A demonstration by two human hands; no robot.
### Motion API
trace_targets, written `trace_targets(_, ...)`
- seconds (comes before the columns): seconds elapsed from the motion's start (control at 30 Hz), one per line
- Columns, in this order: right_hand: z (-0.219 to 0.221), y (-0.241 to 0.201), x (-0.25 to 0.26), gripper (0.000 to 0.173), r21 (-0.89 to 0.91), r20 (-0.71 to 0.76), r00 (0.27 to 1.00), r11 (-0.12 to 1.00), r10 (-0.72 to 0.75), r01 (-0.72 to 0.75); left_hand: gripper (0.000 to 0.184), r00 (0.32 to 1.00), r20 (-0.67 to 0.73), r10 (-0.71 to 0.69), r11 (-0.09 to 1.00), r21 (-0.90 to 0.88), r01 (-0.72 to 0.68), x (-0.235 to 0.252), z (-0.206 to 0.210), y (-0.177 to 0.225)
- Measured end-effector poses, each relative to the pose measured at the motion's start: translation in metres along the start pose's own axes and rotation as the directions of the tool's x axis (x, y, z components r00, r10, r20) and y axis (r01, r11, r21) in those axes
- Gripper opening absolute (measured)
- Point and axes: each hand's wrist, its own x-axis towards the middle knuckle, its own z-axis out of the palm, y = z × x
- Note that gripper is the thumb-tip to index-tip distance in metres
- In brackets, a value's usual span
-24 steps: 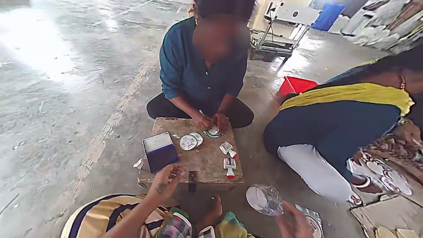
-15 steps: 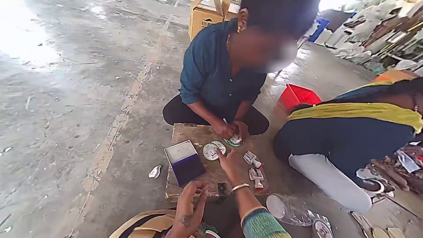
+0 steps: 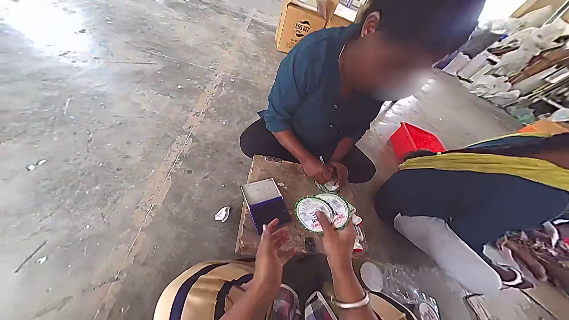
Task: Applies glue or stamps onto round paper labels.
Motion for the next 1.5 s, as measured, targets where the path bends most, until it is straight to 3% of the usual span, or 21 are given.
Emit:
trace_targets(0.1,-0.030,0.010,-0.054,0.049,0.028,0.115,0.984,0.990,-0.139,0.137,0.073,1.000,-0.013,-0.023,0.994,-0.111,0.021,-0.024,0.034,-0.011)
trace_targets(0.23,-0.064,0.035,-0.082,0.044,0.084,0.178,0.959,0.974,-0.222,0.210,0.061,0.992,-0.128,-0.015,0.978,-0.208,-0.013,-0.045,0.069,-0.031)
trace_targets(0.3,-0.082,0.026,-0.079,0.045,-0.028,0.195,0.965,0.983,-0.174,0.183,0.063,0.992,-0.121,-0.028,0.986,-0.168,0.007,-0.055,0.078,-0.041)
trace_targets(0.37,-0.102,0.007,-0.063,0.057,-0.205,0.306,0.952,0.975,-0.018,0.084,0.078,1.000,-0.012,-0.026,0.997,-0.068,0.025,-0.062,0.078,-0.043)
trace_targets(0.43,-0.122,-0.020,-0.033,0.064,-0.406,0.508,0.834,0.914,0.215,0.012,0.080,0.980,0.162,0.113,0.978,0.157,-0.139,-0.054,0.066,-0.047)
trace_targets(0.5,-0.132,-0.041,-0.003,0.068,-0.584,0.657,0.634,0.807,0.407,0.086,0.061,0.906,0.362,0.220,0.869,0.349,-0.350,-0.035,0.049,-0.044)
trace_targets(0.57,-0.135,-0.045,0.017,0.074,-0.606,0.745,0.483,0.770,0.459,0.202,0.048,0.883,0.454,0.117,0.807,0.475,-0.352,-0.024,0.045,-0.035)
trace_targets(0.63,-0.138,-0.041,0.031,0.078,-0.600,0.767,0.438,0.766,0.470,0.230,0.032,0.903,0.426,0.057,0.831,0.480,-0.280,-0.021,0.048,-0.039)
trace_targets(0.77,-0.142,-0.005,0.030,0.069,-0.428,0.691,0.616,0.901,0.378,-0.072,0.028,0.982,0.164,0.088,0.945,0.297,-0.134,-0.014,0.054,-0.059)
trace_targets(0.83,-0.136,0.018,0.017,0.066,-0.275,0.615,0.709,0.936,0.347,-0.220,0.026,0.993,0.100,0.068,0.968,0.236,-0.090,-0.012,0.057,-0.070)
trace_targets(0.9,-0.129,0.029,0.010,0.066,-0.191,0.547,0.770,0.945,0.328,-0.266,0.029,0.994,0.107,0.020,0.963,0.266,-0.048,-0.010,0.055,-0.075)
trace_targets(0.97,-0.127,0.033,0.016,0.065,-0.251,0.556,0.761,0.940,0.335,-0.230,0.036,0.983,0.184,-0.020,0.928,0.370,-0.051,-0.003,0.050,-0.071)
trace_targets(1.1,-0.119,0.033,0.045,0.065,-0.404,0.685,0.617,0.907,0.389,-0.123,0.045,0.955,0.295,0.017,0.829,0.530,-0.178,0.025,0.048,-0.054)
trace_targets(1.17,-0.112,0.037,0.056,0.065,-0.434,0.670,0.628,0.895,0.396,-0.101,0.044,0.950,0.310,0.043,0.749,0.619,-0.236,0.042,0.054,-0.046)
trace_targets(1.23,-0.114,0.048,0.061,0.059,-0.422,0.531,0.782,0.902,0.326,-0.089,0.040,0.949,0.307,0.071,0.654,0.704,-0.277,0.059,0.060,-0.041)
trace_targets(1.3,-0.126,0.067,0.062,0.050,-0.419,0.257,0.940,0.903,0.224,-0.101,0.041,0.948,0.302,0.095,0.557,0.774,-0.302,0.075,0.063,-0.040)
trace_targets(1.4,-0.152,0.086,0.065,0.040,-0.475,0.002,0.976,0.860,0.216,-0.189,0.045,0.948,0.293,0.126,0.500,0.806,-0.316,0.093,0.067,-0.045)
trace_targets(1.5,-0.165,0.093,0.071,0.035,-0.522,-0.052,0.967,0.819,0.250,-0.239,0.048,0.940,0.300,0.164,0.496,0.799,-0.341,0.104,0.070,-0.057)
